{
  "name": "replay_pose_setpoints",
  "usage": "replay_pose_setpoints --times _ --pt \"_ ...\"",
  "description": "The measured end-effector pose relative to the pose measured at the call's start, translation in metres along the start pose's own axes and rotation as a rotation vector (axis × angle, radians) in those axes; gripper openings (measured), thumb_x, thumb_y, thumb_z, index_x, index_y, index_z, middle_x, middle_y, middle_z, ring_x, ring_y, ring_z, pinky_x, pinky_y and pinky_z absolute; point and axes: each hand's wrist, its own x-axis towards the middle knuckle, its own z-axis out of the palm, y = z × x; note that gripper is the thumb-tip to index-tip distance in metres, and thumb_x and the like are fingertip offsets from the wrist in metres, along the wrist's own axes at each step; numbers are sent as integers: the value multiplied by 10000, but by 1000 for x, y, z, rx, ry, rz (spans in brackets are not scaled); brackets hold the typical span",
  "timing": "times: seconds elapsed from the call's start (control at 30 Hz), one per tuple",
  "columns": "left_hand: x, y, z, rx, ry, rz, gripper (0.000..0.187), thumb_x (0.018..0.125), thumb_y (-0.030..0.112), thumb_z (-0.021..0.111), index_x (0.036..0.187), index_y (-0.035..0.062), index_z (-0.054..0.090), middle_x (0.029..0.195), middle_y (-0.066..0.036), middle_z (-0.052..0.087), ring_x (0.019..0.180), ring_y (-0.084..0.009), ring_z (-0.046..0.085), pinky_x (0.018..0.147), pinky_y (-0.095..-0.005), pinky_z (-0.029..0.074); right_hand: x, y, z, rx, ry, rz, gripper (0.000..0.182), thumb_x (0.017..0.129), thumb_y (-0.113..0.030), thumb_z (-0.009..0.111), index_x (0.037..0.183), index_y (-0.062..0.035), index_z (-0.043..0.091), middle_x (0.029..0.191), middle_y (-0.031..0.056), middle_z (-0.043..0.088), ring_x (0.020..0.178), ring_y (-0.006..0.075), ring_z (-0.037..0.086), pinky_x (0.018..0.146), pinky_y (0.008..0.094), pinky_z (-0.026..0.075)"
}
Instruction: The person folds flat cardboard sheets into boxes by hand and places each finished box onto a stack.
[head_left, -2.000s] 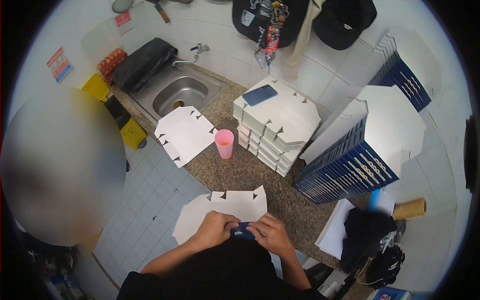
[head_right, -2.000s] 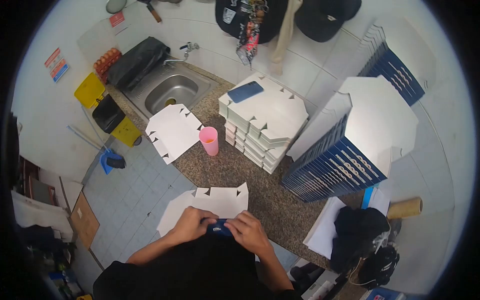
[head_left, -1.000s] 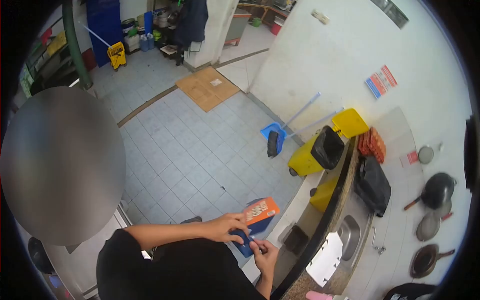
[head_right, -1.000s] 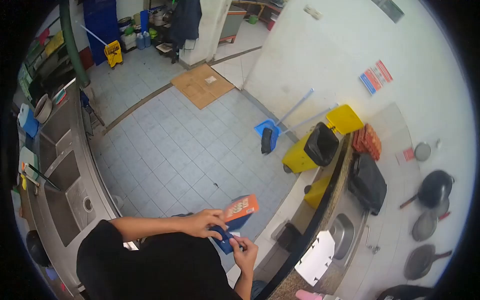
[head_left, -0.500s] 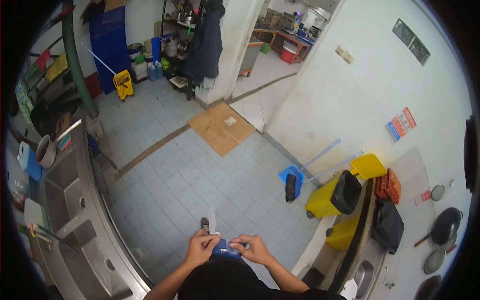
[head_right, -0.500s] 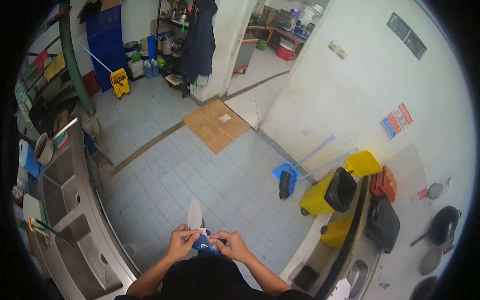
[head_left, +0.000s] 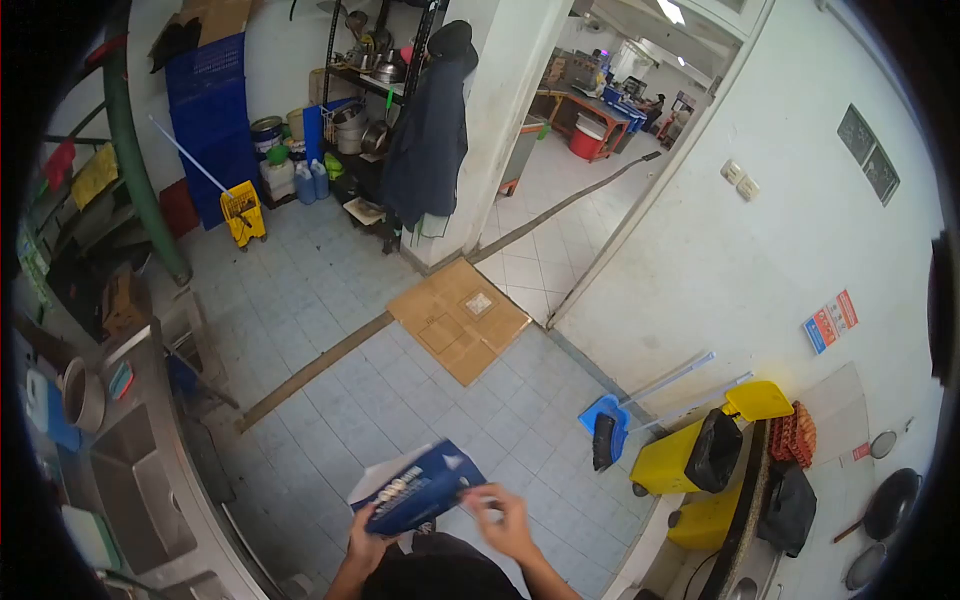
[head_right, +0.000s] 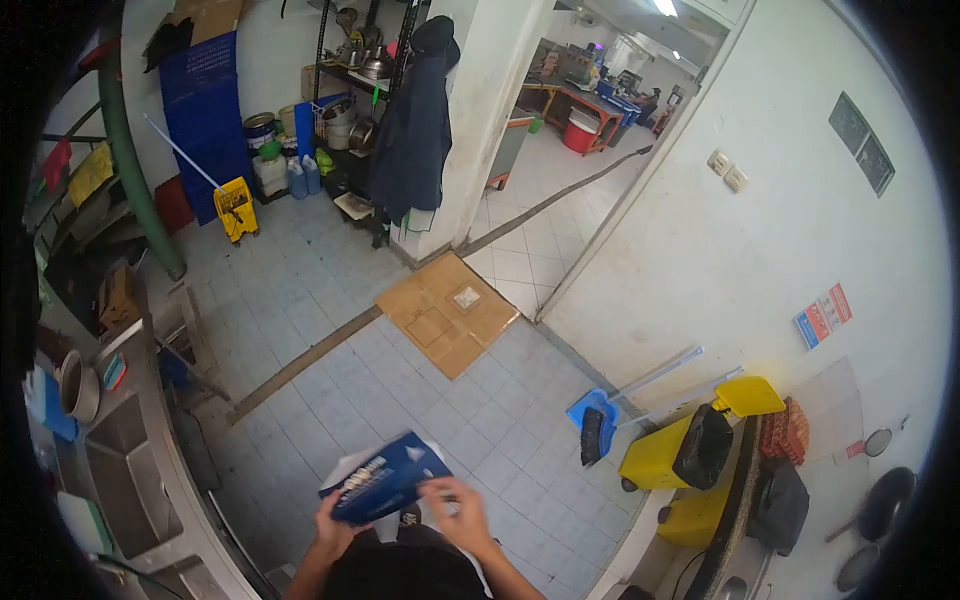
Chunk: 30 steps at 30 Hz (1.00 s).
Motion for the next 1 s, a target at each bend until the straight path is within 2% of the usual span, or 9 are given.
replay_pose_setpoints --times 0.17,0.27,0.37,0.63,0.7,0.73,0.83,0.9,1.0 --pt "55 70 -23 -352 -283 -347 644 950 491 470 1421 53 505 1385 -198 576 1219 -389 568 985 -594 453 18 74 23 155 144 546 116 1015 -168 613 1054 -65 651 928 50 688 690 132 640 606 278 536" --pt "78 116 -23 -342 -440 -475 639 969 407 497 1449 -9 434 1396 -239 546 1232 -404 551 1003 -575 449 53 28 64 1054 395 697 228 1065 -139 497 1280 -84 549 730 37 625 527 112 548 433 249 433" --pt "105 148 -37 -318 -585 -538 628 977 397 492 1454 -8 432 1411 -236 536 1242 -406 547 1037 -582 431 60 69 78 1111 2 181 261 1054 -176 530 1297 -83 551 707 58 618 507 102 522 417 244 431" --pt "162 191 -72 -217 -630 -688 607 1024 468 436 1492 81 420 1476 -211 480 1337 -410 465 1104 -566 372 99 -25 87 689 -2 197 142 1019 -109 587 1113 -2 586 666 119 696 423 149 617 323 251 403" --pt "171 186 -91 217 -55 26 623 1011 518 475 1453 79 447 1452 -182 479 1340 -378 458 1125 -538 349 96 -43 99 673 82 224 82 1013 -55 577 1059 5 610 703 141 719 441 156 635 336 245 416" --pt "155 220 -61 217 -67 30 623 1011 518 475 1453 79 447 1452 -182 479 1340 -378 458 1125 -538 349 93 -46 103 576 20 244 68 1006 -48 582 1023 10 612 684 151 710 455 175 653 337 245 422" --pt "83 305 -21 1201 -702 1126 652 889 447 733 1381 78 517 1388 -182 500 1311 -362 473 1112 -505 348 80 -52 119 548 -65 325 87 972 -10 611 941 48 668 672 154 707 489 195 682 358 243 435" --pt "90 294 -32 1374 -929 1110 522 881 360 772 1276 63 606 1210 -182 612 1206 -374 557 1043 -461 416 74 -28 123 647 -328 177 85 926 25 648 888 65 713 662 140 705 490 186 681 369 250 432" --pt "131 260 -50 1349 -1450 470 393 948 327 718 1212 43 648 992 -111 686 1055 -259 652 918 -361 490 76 -3 121 671 -430 48 85 886 47 675 835 65 740 650 134 697 447 153 633 376 258 425"
